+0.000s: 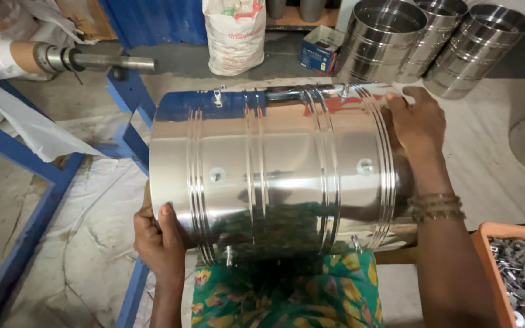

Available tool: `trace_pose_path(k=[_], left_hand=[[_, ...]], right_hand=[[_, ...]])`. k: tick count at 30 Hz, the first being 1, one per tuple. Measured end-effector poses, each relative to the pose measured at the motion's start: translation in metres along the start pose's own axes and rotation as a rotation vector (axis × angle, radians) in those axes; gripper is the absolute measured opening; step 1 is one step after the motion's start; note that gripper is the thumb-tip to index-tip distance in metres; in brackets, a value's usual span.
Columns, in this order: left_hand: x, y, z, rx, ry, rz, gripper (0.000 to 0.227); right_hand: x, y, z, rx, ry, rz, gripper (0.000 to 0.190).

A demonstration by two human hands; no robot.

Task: The person sits on the floor and assembles a large cylindrical stainless steel container by inserting and tightening small metal fasteners into pre-drilled holes along its sides. The person rotates the container to access different sections and continues securing the fasteners by hand.

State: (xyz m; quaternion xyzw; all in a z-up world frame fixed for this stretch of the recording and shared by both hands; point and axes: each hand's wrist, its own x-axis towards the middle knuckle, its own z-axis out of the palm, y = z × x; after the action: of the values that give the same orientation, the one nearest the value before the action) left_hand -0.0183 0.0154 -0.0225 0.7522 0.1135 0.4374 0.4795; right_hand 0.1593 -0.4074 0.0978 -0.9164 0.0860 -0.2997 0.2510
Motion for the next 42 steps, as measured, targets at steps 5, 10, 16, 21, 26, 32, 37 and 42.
trace_pose_path(k=[5,10,16,21,26,32,37,42], left_hand=[[-0.031,-0.023,-0.015,-0.151,-0.011,-0.120,0.021],[-0.072,-0.073,-0.025,-0.075,-0.074,-0.217,0.025],[-0.109,-0.112,-0.029,0.057,-0.226,-0.230,0.030],[-0.106,-0.111,-0.023,0.083,-0.345,-0.324,0.026],[-0.083,-0.073,-0.026,0.029,-0.310,-0.301,0.036],[-0.012,0.001,-0.008,0.096,-0.096,0.198,0.057],[0.057,0.052,0.034,-0.003,-0.233,0.445,0.050],[0.094,0.080,0.105,0.290,-0.369,0.475,0.071]], right_hand=[[-0.054,0.015,-0.029,0.549,-0.003,0.198,0.038],[-0.100,0.030,-0.039,0.590,0.093,0.116,0.033],[-0.147,0.059,-0.024,0.571,0.228,-0.022,0.024],[-0.169,0.071,0.000,0.779,0.262,0.127,0.027],[-0.172,0.072,-0.001,0.767,0.245,0.171,0.026],[-0.172,0.065,-0.005,0.790,0.247,0.172,0.023],[-0.175,0.057,-0.011,0.772,0.222,0.265,0.024],[-0.173,0.057,-0.012,0.804,0.209,0.261,0.020]])
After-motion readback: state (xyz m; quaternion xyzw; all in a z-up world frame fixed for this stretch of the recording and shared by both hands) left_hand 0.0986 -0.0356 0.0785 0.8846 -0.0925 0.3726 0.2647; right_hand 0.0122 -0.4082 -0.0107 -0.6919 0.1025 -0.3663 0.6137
